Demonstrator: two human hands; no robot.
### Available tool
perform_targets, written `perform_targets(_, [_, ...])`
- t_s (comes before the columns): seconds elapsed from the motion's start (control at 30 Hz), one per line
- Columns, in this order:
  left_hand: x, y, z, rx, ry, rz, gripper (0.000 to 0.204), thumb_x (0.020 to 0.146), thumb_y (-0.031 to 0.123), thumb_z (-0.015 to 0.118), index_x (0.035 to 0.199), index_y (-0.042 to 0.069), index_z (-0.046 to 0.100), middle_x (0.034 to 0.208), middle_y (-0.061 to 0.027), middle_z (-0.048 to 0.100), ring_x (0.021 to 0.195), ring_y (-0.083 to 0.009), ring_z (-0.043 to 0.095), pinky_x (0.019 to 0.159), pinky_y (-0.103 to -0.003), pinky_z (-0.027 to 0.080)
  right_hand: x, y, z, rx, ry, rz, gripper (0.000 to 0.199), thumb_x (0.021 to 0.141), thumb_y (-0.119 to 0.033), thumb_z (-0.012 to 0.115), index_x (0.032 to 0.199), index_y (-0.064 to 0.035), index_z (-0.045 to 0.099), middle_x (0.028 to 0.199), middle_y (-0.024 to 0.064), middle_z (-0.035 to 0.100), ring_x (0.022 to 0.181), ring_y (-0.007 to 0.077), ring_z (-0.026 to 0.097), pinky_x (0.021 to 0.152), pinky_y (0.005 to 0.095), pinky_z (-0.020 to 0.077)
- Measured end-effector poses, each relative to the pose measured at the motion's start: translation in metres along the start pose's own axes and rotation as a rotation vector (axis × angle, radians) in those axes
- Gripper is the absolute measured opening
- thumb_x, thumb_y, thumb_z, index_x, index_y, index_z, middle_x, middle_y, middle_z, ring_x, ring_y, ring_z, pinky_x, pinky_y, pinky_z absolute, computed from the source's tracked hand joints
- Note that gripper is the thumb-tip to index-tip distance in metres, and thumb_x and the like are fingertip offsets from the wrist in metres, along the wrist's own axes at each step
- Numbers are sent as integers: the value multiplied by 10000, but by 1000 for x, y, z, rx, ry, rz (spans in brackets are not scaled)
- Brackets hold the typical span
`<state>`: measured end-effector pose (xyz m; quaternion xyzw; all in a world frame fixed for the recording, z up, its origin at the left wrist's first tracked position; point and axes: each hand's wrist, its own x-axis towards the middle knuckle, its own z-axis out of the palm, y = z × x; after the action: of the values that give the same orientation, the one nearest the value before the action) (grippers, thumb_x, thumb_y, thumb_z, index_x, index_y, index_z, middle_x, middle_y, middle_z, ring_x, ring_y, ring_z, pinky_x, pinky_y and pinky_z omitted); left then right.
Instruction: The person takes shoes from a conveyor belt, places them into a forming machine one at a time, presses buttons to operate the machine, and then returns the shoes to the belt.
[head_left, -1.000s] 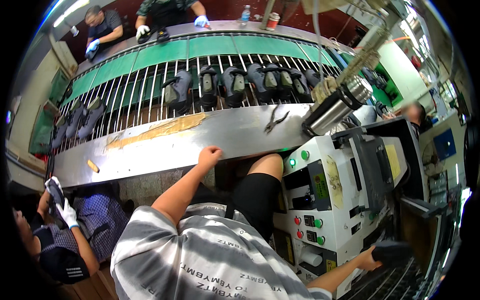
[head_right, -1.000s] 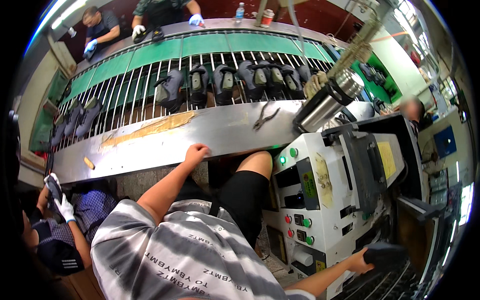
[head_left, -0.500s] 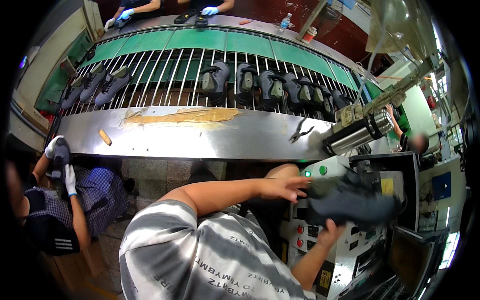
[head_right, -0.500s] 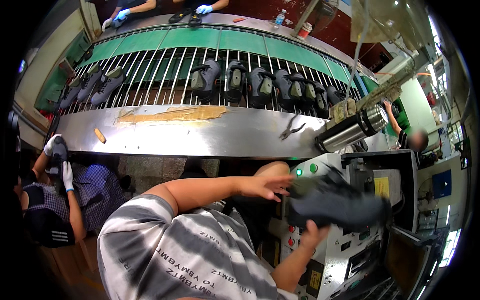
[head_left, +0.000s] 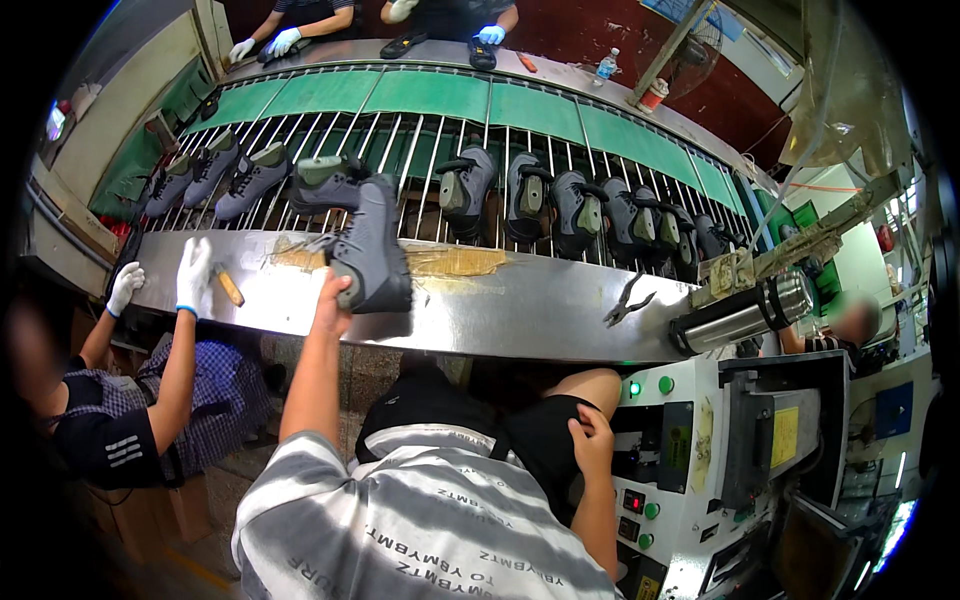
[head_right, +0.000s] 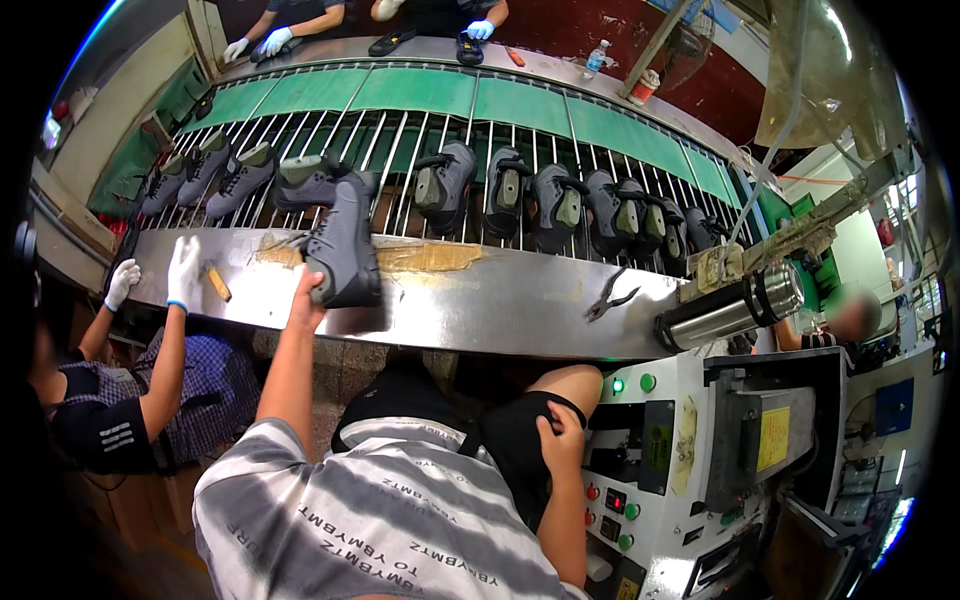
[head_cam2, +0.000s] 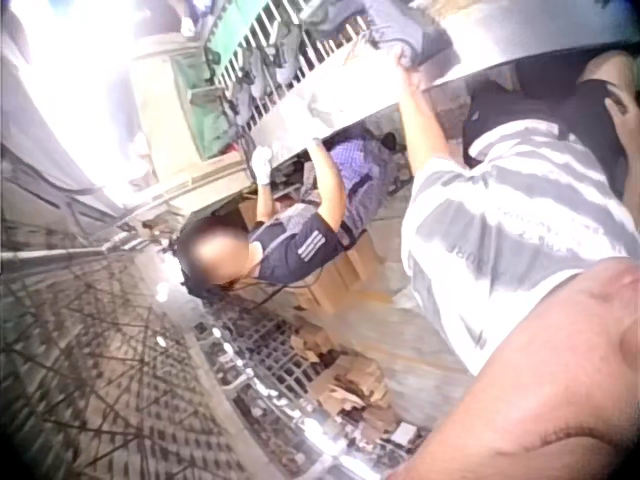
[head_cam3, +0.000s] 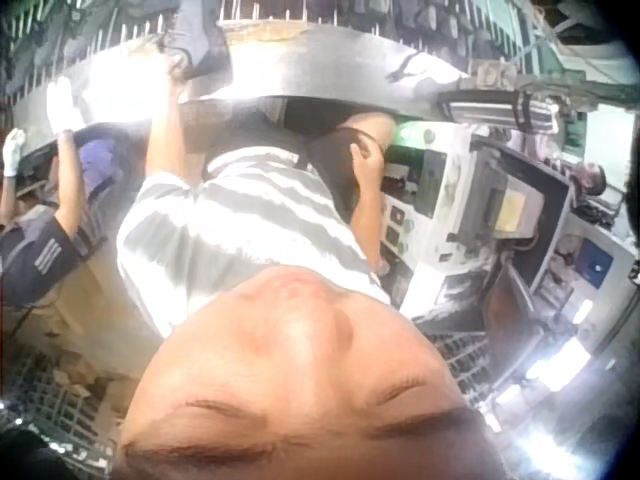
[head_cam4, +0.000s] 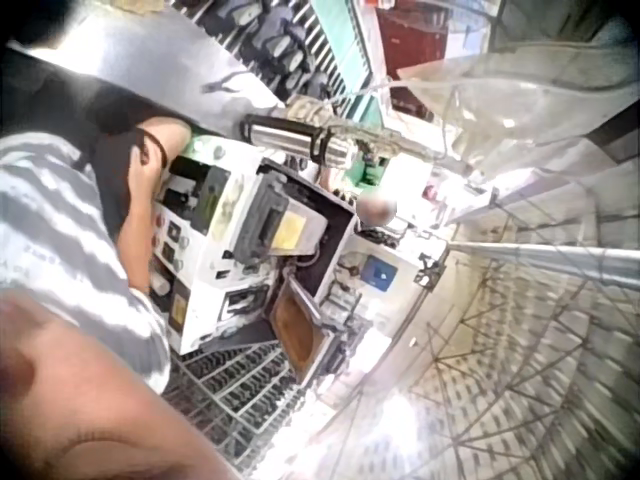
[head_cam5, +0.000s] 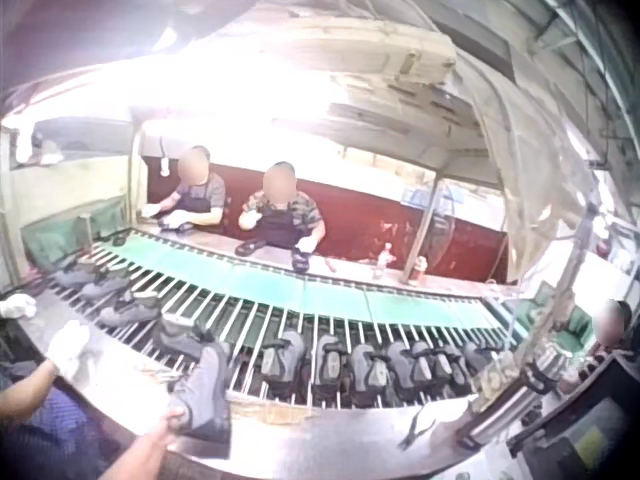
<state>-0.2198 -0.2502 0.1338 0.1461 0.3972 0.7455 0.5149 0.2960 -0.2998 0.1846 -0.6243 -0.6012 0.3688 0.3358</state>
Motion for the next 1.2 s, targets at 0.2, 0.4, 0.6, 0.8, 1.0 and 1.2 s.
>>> perform_targets(0.2, [25,56,1,536,86,70,424,704,-7,650,1121,-4,572,956,-57,628,847,-153,617,754,-280,507,-29,85,4,-214,217,227,134,771,-52,668,902,-27,657,830,65,594,721,190,585,696,315,493])
perform_targets(0.4, [25,25,60,1304,96,169,670,672,206,722,1290,16,544,1088,-154,660,972,-236,637,854,-321,489,-13,83,30,-378,441,74,70,720,-81,605,739,-60,540,702,69,464,639,259,488,619,366,429])
perform_targets(0.6, [-3,-25,34,939,62,499,803,741,110,698,1454,23,339,1373,-204,496,1218,-281,527,1027,-363,400,-16,102,24,-297,466,79,78,723,-54,603,705,-37,529,664,66,455,597,220,456,587,339,407])
perform_targets(0.8, [23,-52,29,797,40,569,736,732,83,678,1401,-47,399,1343,-210,500,1234,-279,496,1049,-362,366,-13,102,23,-288,447,89,97,722,-49,598,689,-34,507,651,71,442,594,230,450,578,344,399])
perform_targets(1.0, [88,-70,71,912,122,752,626,750,82,666,1339,-40,493,1305,-181,544,1202,-269,523,1023,-348,382,-10,98,28,-307,461,106,101,722,-48,598,687,-36,503,652,70,433,593,230,447,571,345,395])
perform_targets(1.2, [164,-87,115,1108,302,909,561,716,172,725,1239,27,586,1275,-161,580,1168,-329,560,991,-370,433,-14,100,28,-286,475,158,80,722,-37,591,696,-33,516,649,57,428,570,197,433,546,316,385])
